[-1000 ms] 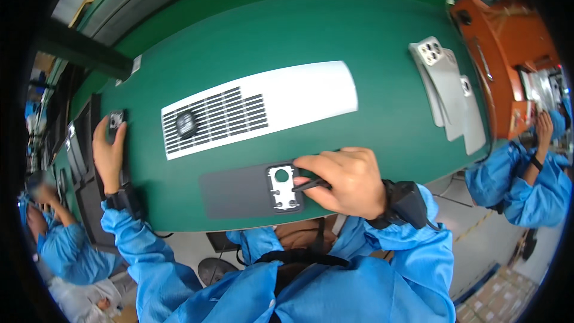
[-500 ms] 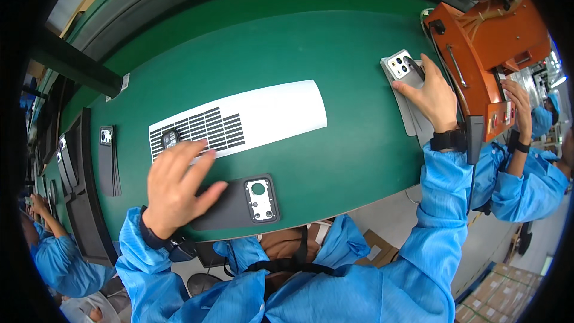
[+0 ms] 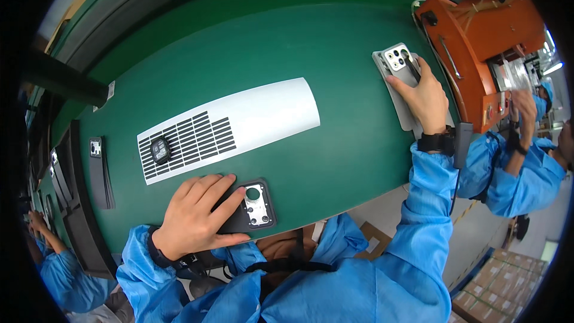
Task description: Assembling internal components and applying adhesive strips to mobile phone housings at a factory workbench.
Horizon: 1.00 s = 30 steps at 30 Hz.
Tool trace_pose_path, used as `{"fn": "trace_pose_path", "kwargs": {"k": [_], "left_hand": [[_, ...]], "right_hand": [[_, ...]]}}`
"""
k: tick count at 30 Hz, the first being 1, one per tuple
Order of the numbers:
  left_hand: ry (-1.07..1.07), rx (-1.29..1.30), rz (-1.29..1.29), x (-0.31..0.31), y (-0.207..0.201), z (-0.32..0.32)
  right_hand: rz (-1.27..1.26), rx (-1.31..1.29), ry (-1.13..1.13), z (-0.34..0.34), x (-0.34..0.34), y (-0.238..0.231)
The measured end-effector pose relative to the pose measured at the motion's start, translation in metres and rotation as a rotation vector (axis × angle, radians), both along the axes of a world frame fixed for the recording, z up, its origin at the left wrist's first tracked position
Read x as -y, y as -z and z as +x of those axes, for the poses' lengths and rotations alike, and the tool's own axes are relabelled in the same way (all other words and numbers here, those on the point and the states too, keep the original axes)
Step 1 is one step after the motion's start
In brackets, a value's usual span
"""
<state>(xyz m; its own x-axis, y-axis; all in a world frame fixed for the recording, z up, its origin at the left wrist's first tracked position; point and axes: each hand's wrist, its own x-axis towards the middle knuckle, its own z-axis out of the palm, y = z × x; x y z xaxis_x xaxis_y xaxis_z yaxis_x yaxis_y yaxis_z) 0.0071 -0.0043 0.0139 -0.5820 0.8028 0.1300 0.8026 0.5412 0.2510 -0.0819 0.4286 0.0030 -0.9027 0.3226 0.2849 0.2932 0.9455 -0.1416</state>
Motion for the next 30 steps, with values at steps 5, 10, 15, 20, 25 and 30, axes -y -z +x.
{"fn": "trace_pose_path", "kwargs": {"k": [5,10,15,20,25,30], "left_hand": [[-0.009,-0.006,0.048,0.001,0.004,0.001],[-0.010,0.001,0.059,0.000,0.004,-0.001],[-0.012,0.020,0.072,-0.002,0.002,-0.002],[-0.074,0.028,0.195,-0.007,-0.004,-0.004],[-0.117,0.449,0.590,-0.025,-0.018,-0.002],[-0.231,0.783,0.950,-0.040,-0.007,0.009]], "right_hand": [[-0.028,-0.012,0.066,0.002,-0.017,0.002],[-0.034,-0.078,0.030,0.003,-0.011,-0.004],[-0.369,-0.282,-0.272,0.022,0.029,-0.029],[-1.126,-0.139,-0.683,0.050,0.111,-0.051],[-1.488,0.067,-0.941,0.073,0.177,-0.043],[-1.647,0.030,-1.139,0.084,0.213,-0.030]]}}
